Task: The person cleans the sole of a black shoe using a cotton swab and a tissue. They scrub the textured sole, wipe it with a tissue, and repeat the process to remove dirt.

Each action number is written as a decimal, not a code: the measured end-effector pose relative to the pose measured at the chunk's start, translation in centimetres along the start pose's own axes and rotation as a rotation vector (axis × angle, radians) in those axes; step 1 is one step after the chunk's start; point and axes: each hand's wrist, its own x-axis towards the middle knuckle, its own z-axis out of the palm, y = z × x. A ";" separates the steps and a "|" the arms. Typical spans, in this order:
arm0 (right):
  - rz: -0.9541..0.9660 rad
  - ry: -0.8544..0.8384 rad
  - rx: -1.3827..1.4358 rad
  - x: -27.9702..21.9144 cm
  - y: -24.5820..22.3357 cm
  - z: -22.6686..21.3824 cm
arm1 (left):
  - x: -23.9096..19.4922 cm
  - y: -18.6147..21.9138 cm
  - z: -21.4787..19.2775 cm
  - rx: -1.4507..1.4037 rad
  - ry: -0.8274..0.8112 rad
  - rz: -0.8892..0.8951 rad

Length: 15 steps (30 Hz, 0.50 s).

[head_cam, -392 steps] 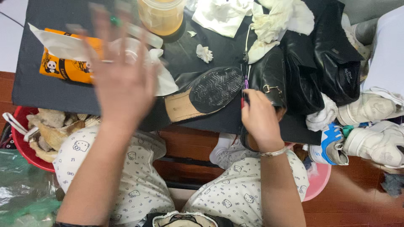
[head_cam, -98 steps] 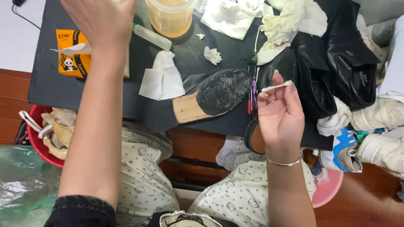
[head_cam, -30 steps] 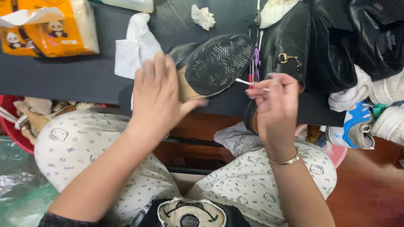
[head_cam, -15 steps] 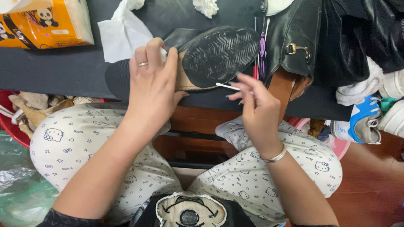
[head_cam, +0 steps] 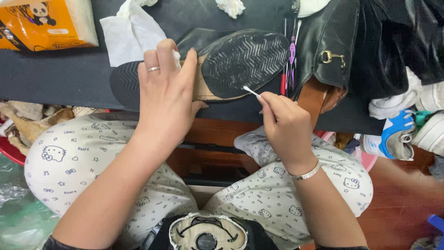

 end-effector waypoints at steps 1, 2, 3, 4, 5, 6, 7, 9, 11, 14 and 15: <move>0.002 -0.004 -0.007 0.1 -0.2 0.1 | 0.0 0.0 0.0 -0.007 -0.002 -0.004; -0.017 -0.011 -0.028 0.3 -0.3 0.2 | 0.0 0.1 0.1 -0.014 -0.003 -0.009; -0.037 -0.017 -0.050 0.5 -0.4 0.3 | 0.0 0.1 0.2 -0.021 -0.005 -0.012; -0.056 -0.024 -0.071 0.8 -0.5 0.4 | 0.0 0.2 0.2 -0.018 -0.005 -0.015; -0.052 -0.033 -0.093 1.1 -0.5 0.4 | 0.1 0.2 0.3 -0.016 -0.004 -0.015; -0.049 -0.042 -0.116 1.3 -0.7 0.5 | 0.1 0.2 0.4 -0.015 -0.003 -0.016; -0.047 -0.051 -0.137 1.6 -0.9 0.6 | 0.1 0.2 0.4 -0.017 -0.006 -0.018; -0.075 -0.020 -0.152 2.0 -1.6 0.8 | 0.1 0.2 0.5 -0.018 -0.010 -0.022; -0.069 -0.019 -0.178 2.4 -2.3 1.0 | 0.2 0.0 0.5 -0.026 0.008 -0.012; -0.072 -0.039 -0.229 3.5 -2.9 1.0 | 0.1 0.1 0.5 -0.017 0.042 0.000; -0.111 -0.028 -0.241 4.0 -3.0 1.0 | 0.2 0.1 0.5 -0.008 0.058 0.003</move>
